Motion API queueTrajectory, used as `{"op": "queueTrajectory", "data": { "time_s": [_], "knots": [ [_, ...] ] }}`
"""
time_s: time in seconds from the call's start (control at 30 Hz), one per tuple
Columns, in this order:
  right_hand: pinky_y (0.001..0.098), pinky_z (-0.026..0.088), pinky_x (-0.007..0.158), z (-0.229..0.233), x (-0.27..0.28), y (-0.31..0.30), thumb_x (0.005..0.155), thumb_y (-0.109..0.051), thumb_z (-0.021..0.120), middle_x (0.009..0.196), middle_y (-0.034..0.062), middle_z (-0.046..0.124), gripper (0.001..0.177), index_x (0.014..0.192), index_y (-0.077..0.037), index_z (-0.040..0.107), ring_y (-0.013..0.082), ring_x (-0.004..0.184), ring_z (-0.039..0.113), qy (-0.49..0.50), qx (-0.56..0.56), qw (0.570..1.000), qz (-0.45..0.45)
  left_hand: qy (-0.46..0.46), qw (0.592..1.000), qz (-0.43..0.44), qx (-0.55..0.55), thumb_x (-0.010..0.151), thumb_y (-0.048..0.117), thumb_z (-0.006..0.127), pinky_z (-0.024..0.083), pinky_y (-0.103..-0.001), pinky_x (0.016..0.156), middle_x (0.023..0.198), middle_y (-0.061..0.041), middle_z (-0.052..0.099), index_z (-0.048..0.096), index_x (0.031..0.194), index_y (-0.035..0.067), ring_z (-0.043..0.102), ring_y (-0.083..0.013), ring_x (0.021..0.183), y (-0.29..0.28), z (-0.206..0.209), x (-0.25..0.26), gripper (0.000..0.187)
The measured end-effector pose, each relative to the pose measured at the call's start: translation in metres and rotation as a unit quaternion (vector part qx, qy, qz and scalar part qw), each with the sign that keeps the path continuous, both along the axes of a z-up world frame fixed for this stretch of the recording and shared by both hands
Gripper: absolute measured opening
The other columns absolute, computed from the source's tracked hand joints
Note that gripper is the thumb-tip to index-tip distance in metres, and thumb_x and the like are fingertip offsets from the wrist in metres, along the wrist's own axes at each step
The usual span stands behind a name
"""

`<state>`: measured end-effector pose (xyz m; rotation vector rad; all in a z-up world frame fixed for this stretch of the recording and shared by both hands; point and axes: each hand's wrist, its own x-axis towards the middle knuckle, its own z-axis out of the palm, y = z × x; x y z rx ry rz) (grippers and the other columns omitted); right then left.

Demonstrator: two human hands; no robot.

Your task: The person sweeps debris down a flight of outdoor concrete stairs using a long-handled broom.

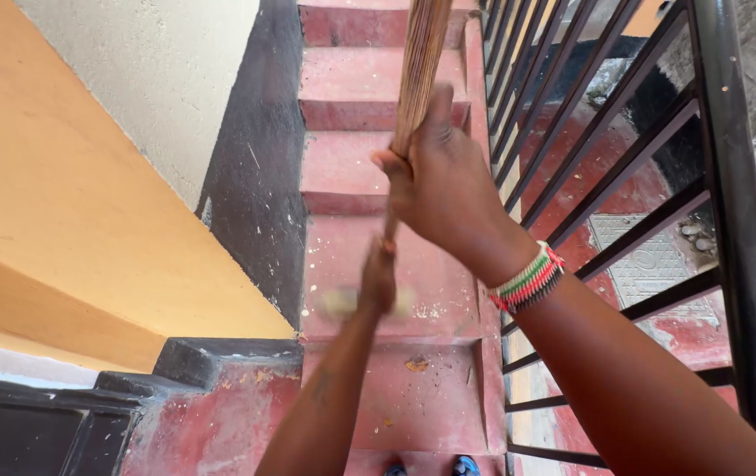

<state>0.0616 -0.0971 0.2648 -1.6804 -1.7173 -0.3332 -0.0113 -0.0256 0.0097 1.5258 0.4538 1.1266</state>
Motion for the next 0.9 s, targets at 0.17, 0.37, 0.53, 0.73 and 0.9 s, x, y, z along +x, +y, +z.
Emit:
{"op": "queueTrajectory", "data": {
  "time_s": [0.17, 0.37, 0.53, 0.73, 0.9],
  "knots": [
    [0.0420, 0.062, 0.058, 0.050, 0.025, -0.025, 0.105, -0.011, 0.071, 0.085, 0.0189, 0.072, 0.070, 0.140, 0.007, 0.013, 0.0348, 0.073, 0.076, -0.007, 0.041, 0.999, 0.029, 0.076, 0.996, 0.003, -0.050, 0.102, 0.061, 0.041, 0.038, -0.035, 0.066, 0.082, -0.003, 0.042, 0.045, 0.099, 0.008, 0.038, -0.0134, 0.076, -0.001, 0.007, 0.007, 0.054],
    [0.0413, 0.060, 0.066, 0.025, 0.027, -0.009, 0.105, -0.009, 0.070, 0.090, 0.0171, 0.069, 0.038, 0.123, 0.008, 0.041, 0.0311, 0.077, 0.074, 0.028, 0.137, 0.985, 0.098, 0.067, 0.966, 0.174, 0.178, 0.114, 0.053, 0.038, 0.041, -0.044, 0.102, 0.119, -0.019, 0.053, 0.048, 0.128, 0.001, 0.051, -0.0337, 0.110, 0.066, 0.014, 0.038, 0.055],
    [0.0441, 0.057, 0.068, -0.052, 0.059, 0.003, 0.101, -0.008, 0.069, 0.094, 0.0193, 0.069, 0.012, 0.104, 0.001, 0.061, 0.0371, 0.078, 0.071, 0.031, 0.090, 0.992, 0.085, 0.176, 0.983, 0.045, 0.038, 0.106, 0.050, 0.046, 0.026, -0.045, 0.119, 0.161, -0.029, 0.028, 0.020, 0.159, -0.002, 0.028, -0.0420, 0.150, 0.075, -0.062, 0.079, 0.078],
    [0.0445, 0.057, 0.061, -0.069, 0.108, -0.023, 0.101, -0.013, 0.070, 0.087, 0.0144, 0.072, 0.026, 0.114, 0.000, 0.051, 0.0367, 0.074, 0.074, 0.091, 0.064, 0.993, -0.033, 0.220, 0.973, 0.007, 0.063, 0.102, 0.045, 0.057, 0.033, -0.045, 0.116, 0.155, -0.029, 0.042, 0.029, 0.155, -0.003, 0.039, -0.0422, 0.146, 0.048, -0.055, 0.134, 0.076],
    [0.0503, 0.050, 0.051, -0.068, 0.099, -0.026, 0.094, -0.009, 0.072, 0.080, 0.0193, 0.069, 0.058, 0.128, 0.013, 0.030, 0.0421, 0.064, 0.067, -0.020, 0.068, 0.995, -0.064, 0.190, 0.970, -0.013, 0.148, 0.095, 0.028, 0.058, 0.047, -0.047, 0.097, 0.134, -0.021, 0.062, 0.047, 0.142, 0.004, 0.058, -0.0420, 0.123, 0.028, -0.043, 0.155, 0.055]
  ]
}}
